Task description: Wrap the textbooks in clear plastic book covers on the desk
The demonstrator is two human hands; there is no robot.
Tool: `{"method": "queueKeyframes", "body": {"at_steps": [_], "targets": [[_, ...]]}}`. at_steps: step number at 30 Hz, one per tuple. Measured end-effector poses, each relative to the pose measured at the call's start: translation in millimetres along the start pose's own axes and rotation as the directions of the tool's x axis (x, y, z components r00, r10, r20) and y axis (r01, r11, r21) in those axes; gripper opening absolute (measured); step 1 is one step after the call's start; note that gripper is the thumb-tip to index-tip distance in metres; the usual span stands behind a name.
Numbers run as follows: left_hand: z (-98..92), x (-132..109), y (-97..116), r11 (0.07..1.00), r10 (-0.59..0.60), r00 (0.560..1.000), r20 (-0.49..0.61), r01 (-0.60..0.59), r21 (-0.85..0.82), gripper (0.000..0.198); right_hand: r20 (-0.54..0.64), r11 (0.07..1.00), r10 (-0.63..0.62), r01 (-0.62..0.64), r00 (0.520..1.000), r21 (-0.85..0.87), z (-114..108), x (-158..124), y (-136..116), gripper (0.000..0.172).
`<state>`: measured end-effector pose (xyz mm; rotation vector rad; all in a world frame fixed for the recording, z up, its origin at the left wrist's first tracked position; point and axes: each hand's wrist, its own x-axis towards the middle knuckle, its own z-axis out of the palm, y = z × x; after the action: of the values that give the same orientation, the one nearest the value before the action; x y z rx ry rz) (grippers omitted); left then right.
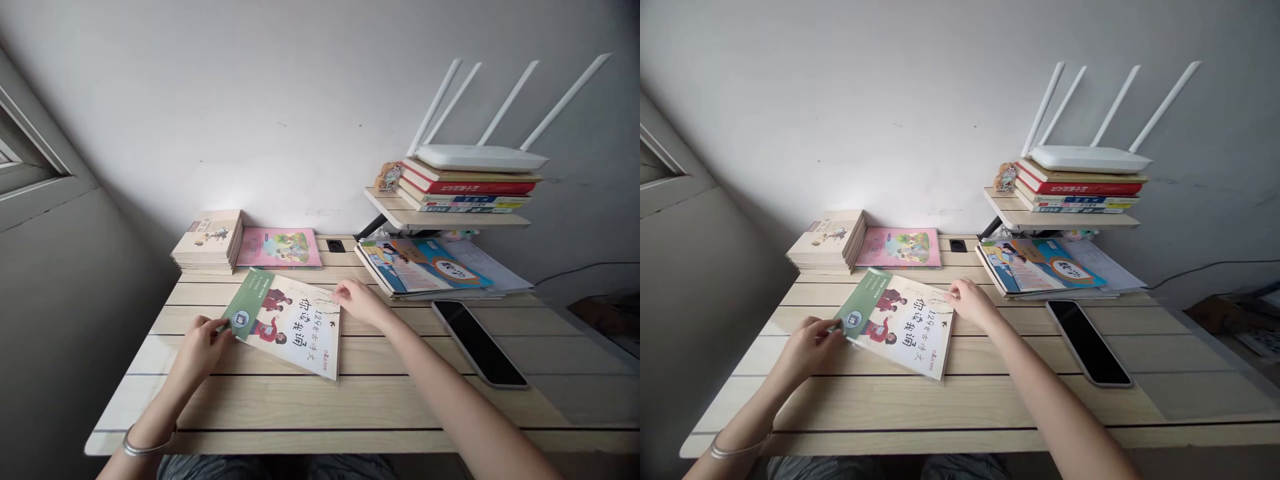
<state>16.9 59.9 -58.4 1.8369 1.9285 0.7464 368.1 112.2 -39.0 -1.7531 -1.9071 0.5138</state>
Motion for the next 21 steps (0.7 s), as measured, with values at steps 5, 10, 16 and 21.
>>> {"method": "queueKeyframes", "body": {"at_steps": [5, 10, 16, 21], "targets": [[1.2, 0, 4, 0.997, -0.05, 0.998, -0.045, 0.053, 0.053, 0.029, 0.333, 0.992, 0.087, -0.114, 0.939, 0.061, 8, 51, -6, 0.026], [5.2, -8, 3, 0.997, -0.072, 0.992, -0.106, 0.07, -0.021, 0.02, 0.612, 0.95, 0.005, -0.194, 0.791, 0.244, 9, 40, -13, 0.032], [-2.0, 0, 17, 0.965, -0.007, 0.978, -0.209, -0.048, -0.257, 0.021, 0.482, 0.718, -0.152, -0.239, 0.863, 0.654, -6, -1, -4, 0.045], [-2.2, 47, 57, 0.919, 0.018, 0.961, -0.276, -0.125, -0.374, 0.035, 0.275, 0.448, 0.101, -0.29, 0.956, 0.846, 10, 2, -2, 0.039]]}}
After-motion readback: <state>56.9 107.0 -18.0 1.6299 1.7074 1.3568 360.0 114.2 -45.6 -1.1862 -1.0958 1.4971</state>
